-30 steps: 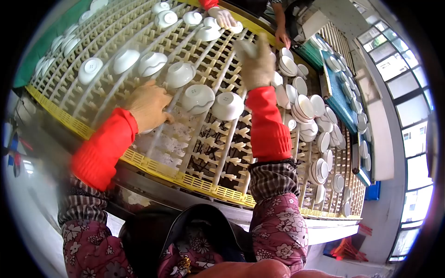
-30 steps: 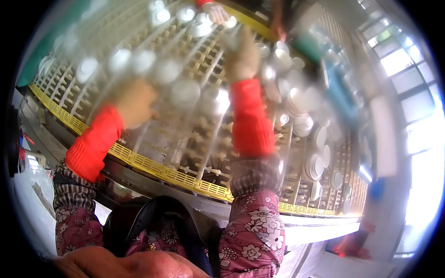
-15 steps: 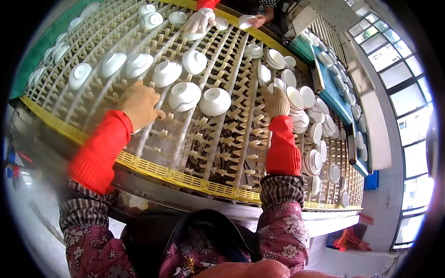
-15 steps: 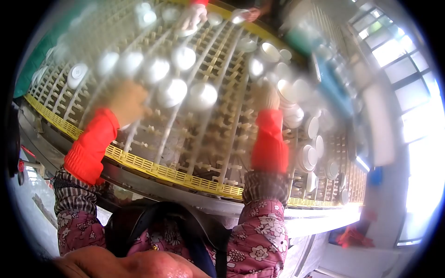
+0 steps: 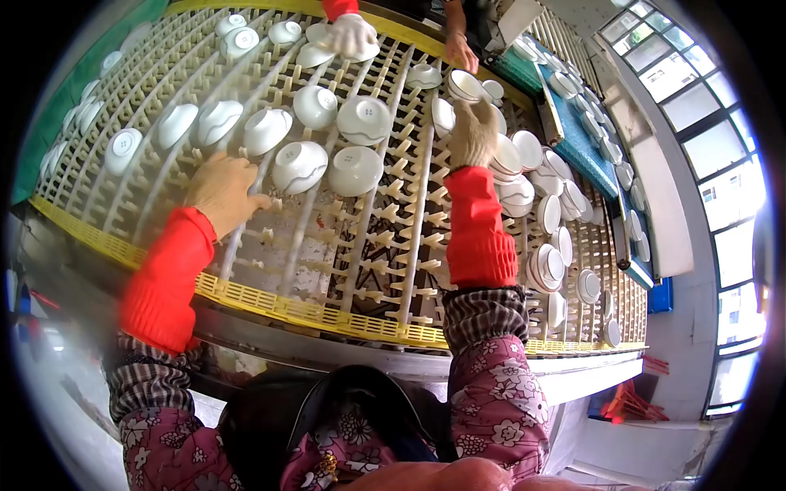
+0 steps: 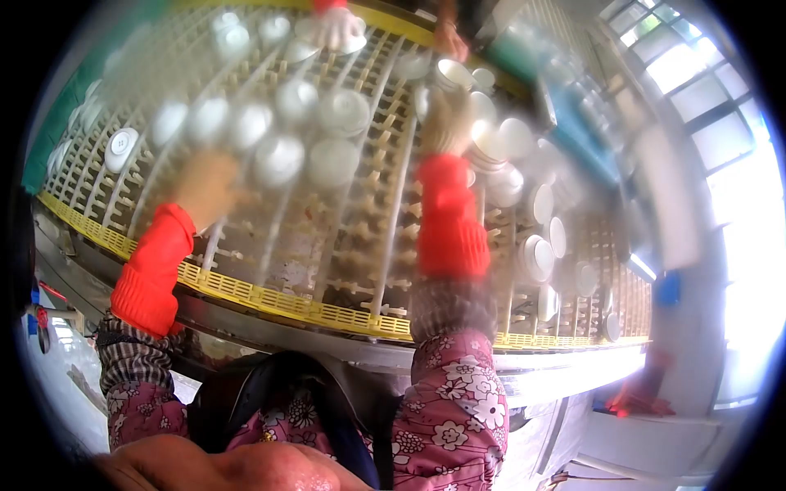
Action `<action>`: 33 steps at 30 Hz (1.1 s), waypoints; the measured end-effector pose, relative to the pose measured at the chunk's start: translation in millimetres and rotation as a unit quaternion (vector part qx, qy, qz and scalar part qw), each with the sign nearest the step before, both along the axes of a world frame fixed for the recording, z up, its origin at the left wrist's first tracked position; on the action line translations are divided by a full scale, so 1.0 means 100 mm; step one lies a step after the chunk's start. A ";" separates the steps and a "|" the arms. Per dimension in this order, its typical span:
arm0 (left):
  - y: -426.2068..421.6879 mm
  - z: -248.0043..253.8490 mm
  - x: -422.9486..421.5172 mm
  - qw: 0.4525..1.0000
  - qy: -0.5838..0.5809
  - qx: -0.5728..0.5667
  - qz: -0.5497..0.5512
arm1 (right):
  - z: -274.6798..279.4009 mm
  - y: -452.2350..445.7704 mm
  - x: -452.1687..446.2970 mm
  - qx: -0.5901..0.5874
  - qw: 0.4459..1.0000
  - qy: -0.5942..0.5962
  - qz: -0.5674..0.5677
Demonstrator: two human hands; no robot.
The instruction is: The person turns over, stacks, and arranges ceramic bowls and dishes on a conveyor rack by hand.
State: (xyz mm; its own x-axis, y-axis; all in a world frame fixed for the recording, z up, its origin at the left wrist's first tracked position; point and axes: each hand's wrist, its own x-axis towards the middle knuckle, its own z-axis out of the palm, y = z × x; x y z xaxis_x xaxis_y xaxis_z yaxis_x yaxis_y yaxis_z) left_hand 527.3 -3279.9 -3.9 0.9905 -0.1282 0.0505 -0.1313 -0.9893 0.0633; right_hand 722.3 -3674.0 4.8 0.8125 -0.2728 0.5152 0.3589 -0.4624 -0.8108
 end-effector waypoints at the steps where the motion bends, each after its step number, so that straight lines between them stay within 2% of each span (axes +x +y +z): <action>1: -0.02 0.00 -0.01 1.000 0.001 -0.007 0.003 | 0.06 -0.10 -0.08 -0.050 0.996 -0.017 -0.078; 3: -0.02 -0.04 0.02 1.000 0.012 -0.006 0.017 | -0.13 -0.59 0.02 -0.126 0.966 -0.058 -0.217; 5: -0.03 -0.08 0.04 1.000 0.007 0.016 0.024 | -0.03 -0.87 -0.15 -0.139 0.947 0.066 -0.283; 6: -0.04 -0.11 0.05 0.999 -0.003 0.036 0.025 | 0.06 -1.02 -0.20 -0.124 0.953 0.137 -0.242; 9: 0.05 -0.27 0.13 0.996 -0.049 0.072 0.020 | -0.41 -1.57 0.18 -0.221 0.925 0.176 -0.253; 11: 0.04 -0.30 0.10 0.994 -0.075 0.077 0.019 | -0.48 -1.67 0.32 -0.271 0.905 0.223 -0.239; 13: -0.03 -0.23 0.09 0.995 -0.038 0.088 0.042 | -0.50 -1.76 0.43 -0.301 0.898 0.244 -0.208; 16: -0.12 -0.07 0.10 0.992 -0.005 0.098 0.082 | -0.57 -1.89 0.53 -0.305 0.927 0.184 -0.118; 17: -0.14 -0.05 0.10 0.990 0.005 0.102 0.097 | -0.64 -1.90 0.55 -0.295 0.942 0.147 -0.063; 19: -0.14 -0.11 0.09 0.993 -0.055 0.062 0.080 | -0.74 -1.86 0.58 -0.240 0.963 0.092 0.084; 20: -0.15 -0.13 0.08 0.993 -0.084 0.043 0.067 | -0.54 -1.58 0.32 -0.201 0.960 0.103 0.166; 21: -0.24 -0.08 0.05 0.992 -0.121 -0.014 0.033 | -0.53 -1.34 0.27 -0.142 0.963 0.142 0.181; 22: -0.38 0.00 0.00 0.985 -0.157 -0.071 -0.001 | -0.63 -1.24 0.31 -0.204 0.944 0.141 0.216; 23: -0.52 0.07 -0.04 0.973 -0.191 -0.128 -0.035 | -0.23 -0.88 -0.17 -0.126 0.937 0.222 0.239; 25: -0.71 0.08 -0.12 0.939 -0.284 -0.102 -0.164 | -0.32 -0.70 -0.32 -0.129 0.935 0.194 0.268; 27: -0.94 0.13 -0.21 0.897 -0.323 -0.058 -0.295 | -0.13 -0.54 -0.69 -0.102 0.939 0.201 0.261; 28: -1.05 0.18 -0.28 0.878 -0.306 -0.098 -0.354 | -0.13 -0.48 -0.75 -0.135 0.935 0.184 0.270; 29: -1.18 0.13 -0.36 0.861 -0.285 -0.130 -0.400 | -0.15 -0.46 -0.85 -0.069 0.932 0.216 0.282; 31: -1.42 0.21 -0.51 0.839 -0.286 -0.138 -0.442 | -0.11 -0.41 -1.12 -0.149 0.914 0.223 0.304; 33: -1.58 0.25 -0.54 0.843 -0.263 -0.087 -0.461 | -0.24 -0.38 -1.45 -0.103 0.892 0.246 0.364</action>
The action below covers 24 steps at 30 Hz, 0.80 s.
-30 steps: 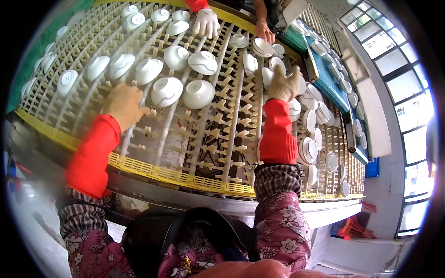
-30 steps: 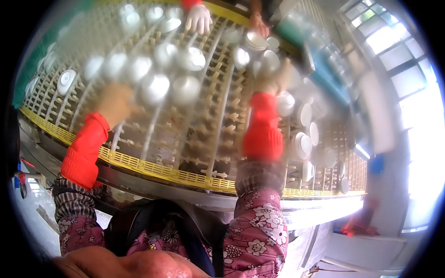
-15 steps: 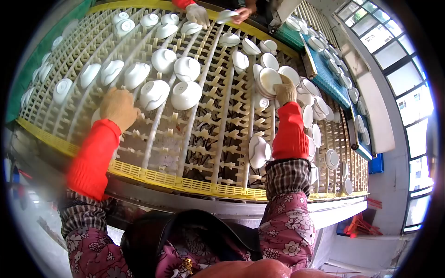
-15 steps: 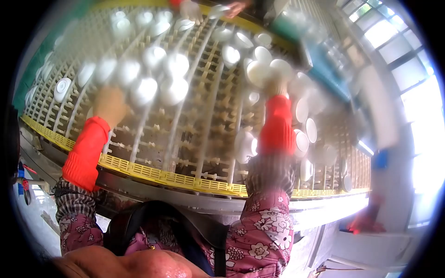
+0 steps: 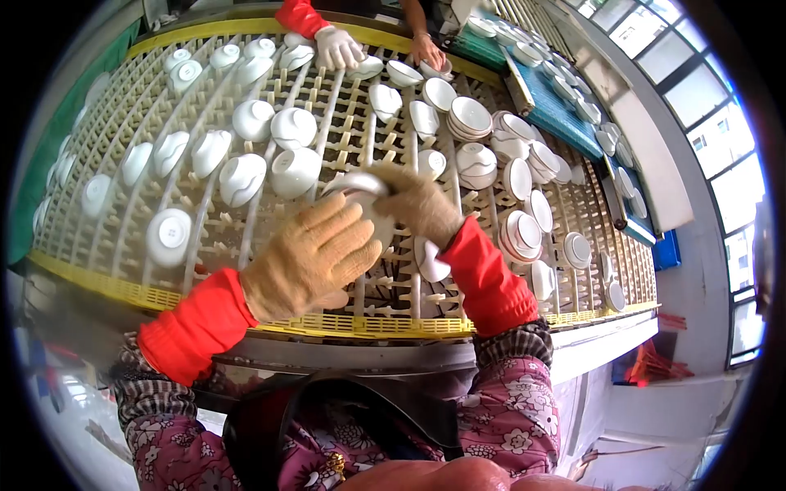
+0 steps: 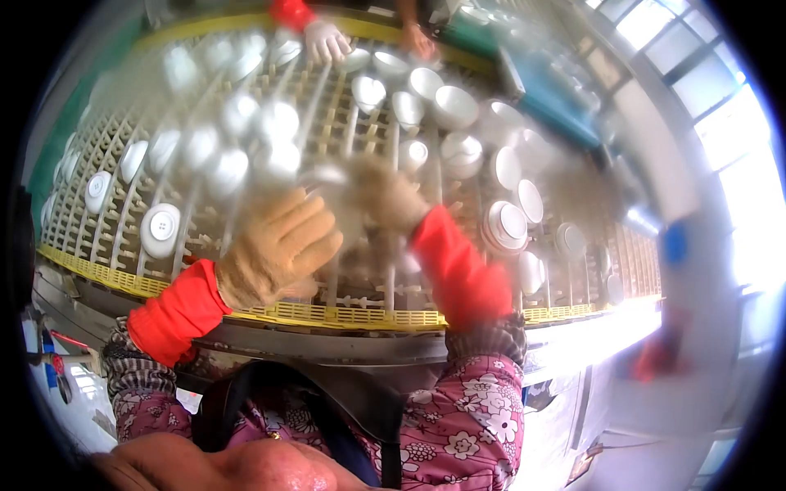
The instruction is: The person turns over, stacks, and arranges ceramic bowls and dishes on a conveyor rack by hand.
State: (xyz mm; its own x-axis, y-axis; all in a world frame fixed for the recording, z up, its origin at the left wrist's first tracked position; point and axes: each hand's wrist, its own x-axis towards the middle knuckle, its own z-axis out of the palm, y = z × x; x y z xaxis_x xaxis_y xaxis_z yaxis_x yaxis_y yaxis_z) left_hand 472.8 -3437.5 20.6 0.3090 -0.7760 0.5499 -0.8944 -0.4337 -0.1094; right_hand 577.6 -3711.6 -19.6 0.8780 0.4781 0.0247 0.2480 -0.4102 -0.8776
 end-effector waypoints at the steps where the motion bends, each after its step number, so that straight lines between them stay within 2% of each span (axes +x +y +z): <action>1: -0.05 0.00 -0.02 1.000 0.000 0.031 0.002 | -0.04 0.06 -0.14 0.014 0.999 -0.023 0.018; 3: -0.01 -0.03 -0.04 0.998 0.027 0.052 -0.038 | -0.12 0.18 -0.43 0.043 0.995 -0.068 0.053; 5: 0.01 -0.14 -0.03 0.977 0.201 0.051 -0.058 | -0.07 0.00 -0.60 0.041 0.996 0.013 0.075; 6: 0.01 -0.20 -0.04 0.956 0.283 0.044 -0.059 | 0.16 -0.03 -0.73 -0.005 1.000 0.003 0.025; 7: 0.08 -0.24 -0.06 0.845 0.529 -0.049 -0.058 | 0.40 -0.06 -0.86 -0.052 0.998 -0.001 -0.024; 8: 0.11 -0.35 -0.06 0.842 0.530 -0.079 -0.066 | 0.33 -0.26 -0.78 -0.114 0.983 -0.132 -0.064; 9: 0.14 -0.46 -0.05 0.838 0.530 -0.109 -0.075 | 0.27 -0.47 -0.70 -0.182 0.942 -0.252 -0.123; 10: 0.18 -0.44 -0.06 0.863 0.493 -0.094 -0.063 | 0.29 -0.65 -0.59 -0.200 0.892 -0.375 -0.157; 11: 0.22 -0.37 -0.09 0.900 0.427 -0.065 -0.054 | 0.39 -0.80 -0.63 -0.338 0.843 -0.355 -0.220; 13: 0.34 -0.26 -0.06 0.952 0.301 -0.022 -0.054 | 0.26 -1.19 -0.58 -0.408 0.810 -0.320 -0.273; 14: 0.46 -0.18 -0.01 0.969 0.242 -0.004 -0.049 | 0.27 -1.34 -0.70 -0.394 0.833 -0.220 -0.320; 15: 0.59 -0.10 0.05 0.983 0.180 0.012 -0.042 | 0.08 -1.61 -0.73 -0.394 0.812 -0.281 -0.326; 16: 0.72 -0.01 0.10 0.992 0.118 0.024 -0.034 | -0.01 -1.73 -0.73 -0.392 0.803 -0.292 -0.340; 17: 0.88 0.13 0.19 0.992 0.112 0.042 0.027 | -0.09 -1.86 -0.72 -0.390 0.794 -0.303 -0.353; 19: 1.22 0.48 0.32 0.958 0.180 0.094 0.201 | -0.11 -1.91 -0.71 -0.391 0.803 -0.219 -0.394; 20: 1.42 0.70 0.38 0.908 0.249 0.128 0.310 | -0.14 -1.95 -0.71 -0.386 0.804 -0.224 -0.393; 21: 1.85 0.56 0.45 0.936 0.158 0.034 0.314 | -0.18 -1.99 -0.70 -0.382 0.804 -0.228 -0.394; 23: 3.06 -0.03 0.68 0.908 0.119 -0.139 0.378 | -0.23 -2.01 -0.68 -0.374 0.802 -0.244 -0.396; 24: 3.17 0.01 0.61 0.825 0.213 -0.228 0.471 | -0.17 -1.94 -0.70 -0.386 0.801 -0.219 -0.401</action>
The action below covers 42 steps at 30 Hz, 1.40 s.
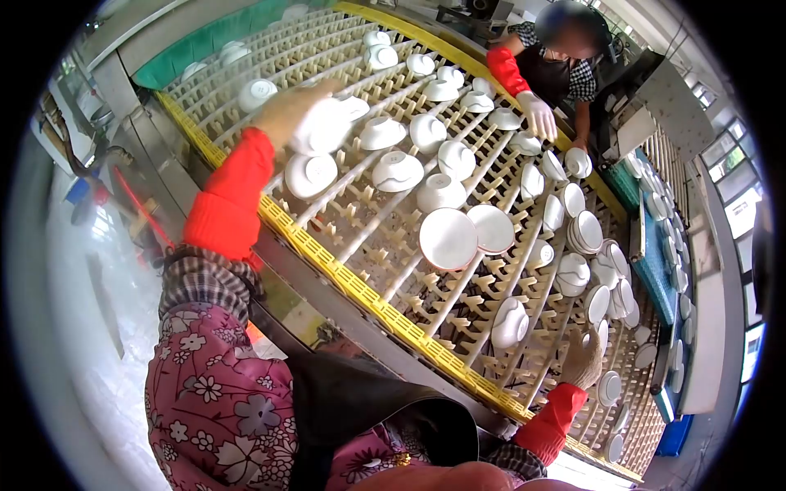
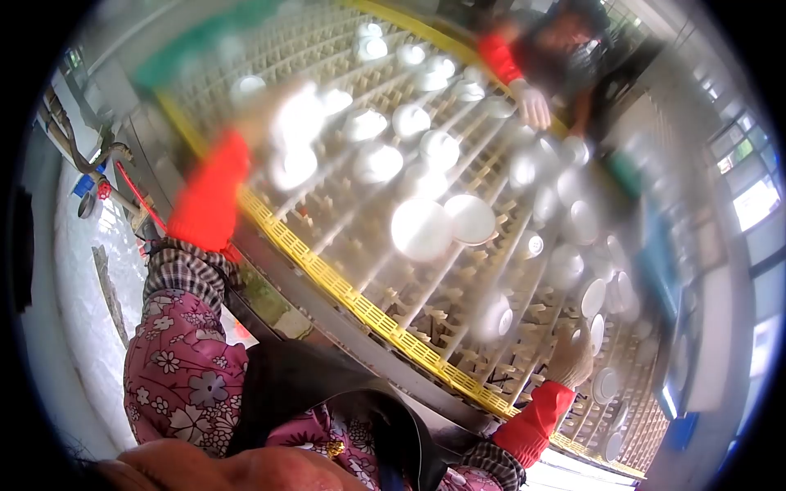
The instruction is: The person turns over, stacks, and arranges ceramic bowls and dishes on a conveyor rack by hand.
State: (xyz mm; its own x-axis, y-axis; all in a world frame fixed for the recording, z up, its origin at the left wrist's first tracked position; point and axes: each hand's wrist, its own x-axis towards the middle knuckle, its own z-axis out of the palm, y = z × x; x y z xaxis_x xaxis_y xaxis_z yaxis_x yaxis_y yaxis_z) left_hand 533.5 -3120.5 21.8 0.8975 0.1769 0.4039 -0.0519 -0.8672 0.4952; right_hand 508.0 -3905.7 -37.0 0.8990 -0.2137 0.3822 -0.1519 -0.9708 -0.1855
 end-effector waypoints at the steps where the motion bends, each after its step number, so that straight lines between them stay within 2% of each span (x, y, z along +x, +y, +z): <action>1: 0.10 0.06 -0.08 0.984 0.060 -0.120 0.120 | 0.09 0.10 -0.02 0.001 1.000 0.025 -0.016; 3: 0.04 0.19 -0.33 0.926 0.183 -0.136 0.300 | 0.14 0.25 -0.04 0.002 0.999 0.043 -0.018; 4: 0.26 -0.07 -0.31 0.922 0.209 -0.006 0.326 | 0.15 0.31 -0.05 0.003 0.999 0.038 -0.003; 5: 0.26 -0.10 -0.36 0.901 0.232 0.125 0.345 | 0.17 0.32 -0.04 -0.002 0.999 0.033 0.019; 6: 0.23 -0.14 -0.38 0.903 0.223 0.124 0.346 | 0.18 0.34 -0.02 -0.007 0.999 0.029 0.041; 8: -0.35 0.23 -0.42 0.910 0.202 0.125 0.341 | 0.13 0.32 -0.01 -0.026 0.995 0.019 0.090; 11: -0.78 0.38 -0.13 0.952 0.162 0.189 0.177 | 0.22 0.36 -0.04 0.022 0.995 0.027 0.097; 12: -1.06 0.29 -0.08 0.970 0.044 0.216 0.099 | 0.22 0.31 -0.04 0.026 0.994 0.022 0.099; 13: -1.34 0.20 -0.02 0.963 -0.068 0.258 0.023 | 0.22 0.27 -0.05 0.031 0.994 0.008 0.105; 14: -1.77 0.36 -0.20 0.962 -0.097 0.239 -0.090 | 0.17 0.23 -0.07 0.022 0.993 -0.007 0.112; 15: -2.13 0.30 -0.21 0.951 -0.108 0.232 -0.173 | 0.15 0.21 -0.07 0.011 0.993 -0.018 0.119; 16: -2.50 0.48 -0.40 0.902 -0.099 0.325 -0.267 | 0.12 0.18 -0.06 -0.001 0.992 -0.030 0.121; 17: -2.73 0.44 -0.50 0.866 -0.115 0.358 -0.330 | 0.11 0.16 -0.04 -0.015 0.993 -0.022 0.112; 18: -2.86 0.23 -0.51 0.838 -0.127 0.395 -0.354 | 0.13 0.15 -0.05 -0.017 0.992 -0.034 0.121; 20: -2.79 -0.33 -0.39 0.797 -0.132 0.454 -0.376 | 0.17 0.37 -0.07 -0.003 0.997 0.013 0.073; 21: -2.71 -0.69 -0.25 0.828 -0.079 0.386 -0.399 | 0.23 0.41 -0.08 -0.026 0.995 0.020 0.089; 22: -2.66 -0.72 -0.17 0.833 -0.042 0.380 -0.399 | 0.27 0.44 -0.09 -0.046 0.993 0.027 0.106; 23: -2.64 -0.64 -0.14 0.838 -0.006 0.374 -0.398 | 0.25 0.45 -0.10 -0.005 0.992 -0.003 0.125; 24: -2.58 -0.58 -0.14 0.823 0.013 0.428 -0.374 | 0.24 0.46 -0.12 0.002 0.993 -0.001 0.121; 26: -2.49 -0.32 -0.23 0.884 0.063 0.346 -0.309 | 0.33 0.56 -0.09 0.009 0.992 0.001 0.122; 27: -2.44 -0.22 -0.25 0.938 0.089 0.204 -0.268 | 0.35 0.57 -0.06 0.011 0.991 -0.009 0.132; 28: -2.37 -0.15 -0.25 0.967 0.112 0.056 -0.222 | 0.32 0.55 -0.04 0.014 0.989 -0.019 0.143; 30: -1.85 -0.11 -0.14 0.943 0.065 -0.043 -0.324 | 0.23 0.50 -0.06 0.025 0.986 -0.034 0.160; 32: -1.23 -0.24 -0.03 0.936 -0.039 0.136 -0.323 | 0.28 0.52 -0.10 0.017 0.986 -0.048 0.161; 34: -0.82 -0.19 -0.16 0.954 0.007 0.101 -0.283 | 0.05 0.39 0.02 -0.046 0.990 -0.040 0.129; 35: -0.52 -0.41 -0.13 0.962 0.005 0.201 -0.183 | 0.18 0.50 -0.06 0.011 0.993 -0.028 0.110; 36: -0.30 -0.67 -0.20 0.951 0.015 0.299 -0.083 | 0.24 0.48 -0.11 0.018 0.988 -0.021 0.149; 37: -0.34 -0.66 -0.38 0.962 0.065 0.262 -0.036 | 0.34 0.54 -0.15 0.053 0.983 -0.007 0.174; 38: -0.59 -0.43 -0.49 0.967 0.110 0.229 0.013 | 0.50 0.64 -0.18 0.090 0.976 0.003 0.196; 39: -0.78 -0.23 -0.49 0.969 0.139 0.196 0.060 | 0.69 0.80 -0.22 0.275 0.930 0.059 0.237; 40: -0.97 -0.04 -0.48 0.966 0.166 0.164 0.108 | 0.76 0.92 -0.20 0.286 0.916 0.069 0.271; 42: -1.27 0.07 -0.47 0.970 0.169 0.152 0.083 | 0.88 1.16 -0.19 0.307 0.890 0.080 0.328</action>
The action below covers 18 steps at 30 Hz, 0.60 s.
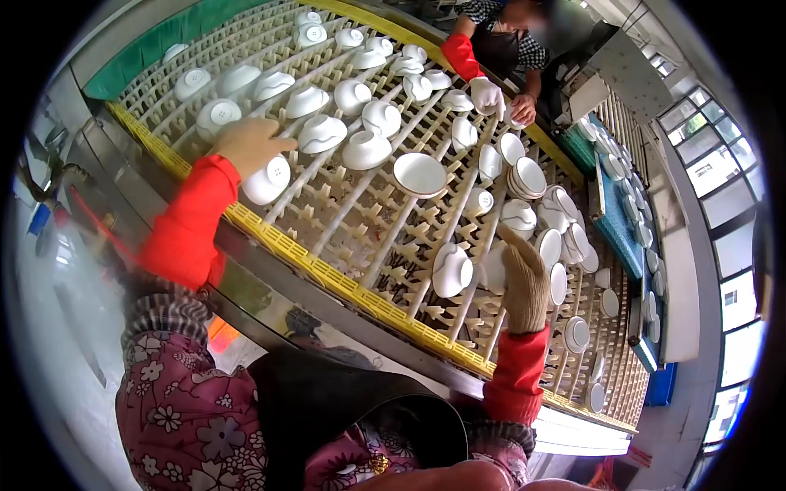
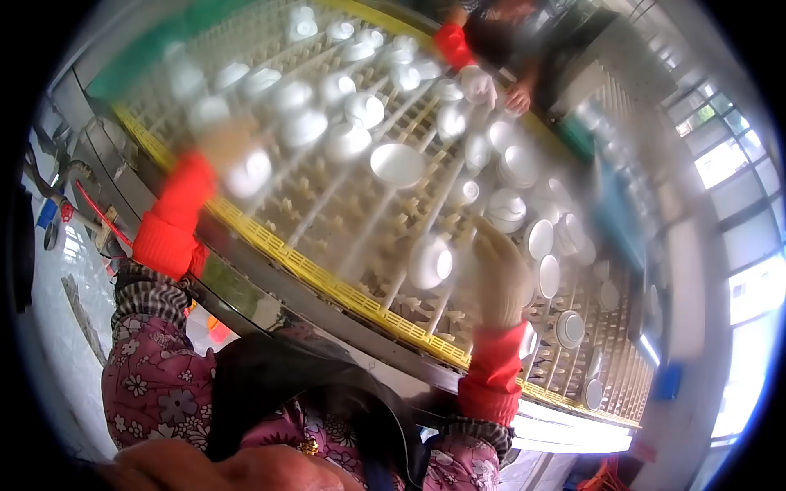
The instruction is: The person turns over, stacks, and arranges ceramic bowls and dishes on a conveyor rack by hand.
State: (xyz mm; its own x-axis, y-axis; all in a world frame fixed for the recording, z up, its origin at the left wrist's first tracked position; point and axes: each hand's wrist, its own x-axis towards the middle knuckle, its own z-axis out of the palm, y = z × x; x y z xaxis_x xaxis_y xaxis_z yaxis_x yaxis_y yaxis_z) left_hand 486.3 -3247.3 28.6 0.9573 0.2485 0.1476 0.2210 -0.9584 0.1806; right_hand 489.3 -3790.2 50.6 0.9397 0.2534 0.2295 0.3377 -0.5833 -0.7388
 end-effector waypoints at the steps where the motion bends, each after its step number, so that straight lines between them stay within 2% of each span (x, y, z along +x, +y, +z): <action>1: -0.06 -0.01 0.00 0.999 -0.014 -0.001 -0.038 | 0.12 0.21 0.00 -0.007 0.993 -0.097 0.072; 3: -0.10 -0.07 0.02 0.995 -0.037 -0.002 -0.090 | 0.26 0.76 0.09 -0.014 0.944 -0.297 0.143; 5: -0.10 -0.12 0.01 0.992 -0.054 -0.005 -0.116 | 0.22 1.11 0.16 0.060 0.948 -0.273 0.153; 6: -0.10 -0.13 -0.01 0.991 -0.060 -0.007 -0.122 | 0.10 1.19 0.21 0.132 0.967 -0.144 0.165; 9: -0.04 -0.14 -0.02 0.988 -0.083 -0.013 -0.130 | -0.21 0.98 0.31 0.026 0.976 -0.153 0.151; 11: -0.07 -0.17 -0.03 0.985 -0.103 -0.016 -0.140 | -0.11 0.72 0.09 0.040 0.999 -0.007 0.035; 12: -0.11 -0.20 -0.02 0.980 -0.127 -0.014 -0.152 | 0.03 0.58 -0.02 -0.086 0.995 -0.021 -0.037; 13: -0.15 -0.26 0.02 0.973 -0.160 -0.010 -0.169 | 0.03 0.34 -0.05 -0.085 0.995 -0.052 -0.027; 15: -0.33 -0.44 0.13 0.939 -0.267 0.005 -0.218 | -0.22 -0.25 -0.03 -0.221 0.962 -0.135 -0.089; 16: -0.51 -0.49 0.17 0.930 -0.287 0.014 -0.231 | -0.27 -0.43 -0.04 -0.252 0.951 -0.131 -0.122; 17: -0.82 -0.15 0.04 0.956 -0.180 0.018 -0.233 | -0.32 -0.61 -0.06 -0.282 0.938 -0.126 -0.155; 18: -1.14 0.19 -0.09 0.970 -0.072 0.027 -0.232 | -0.35 -0.73 -0.12 -0.286 0.937 -0.071 -0.188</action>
State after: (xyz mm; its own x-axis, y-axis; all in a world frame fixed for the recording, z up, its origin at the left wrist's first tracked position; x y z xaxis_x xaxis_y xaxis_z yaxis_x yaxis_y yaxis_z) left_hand 477.1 -3361.6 48.0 0.9327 -0.2162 0.2888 -0.2603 -0.9576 0.1236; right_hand 477.0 -3862.9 15.2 0.9577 0.0303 0.2861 0.1001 -0.9674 -0.2326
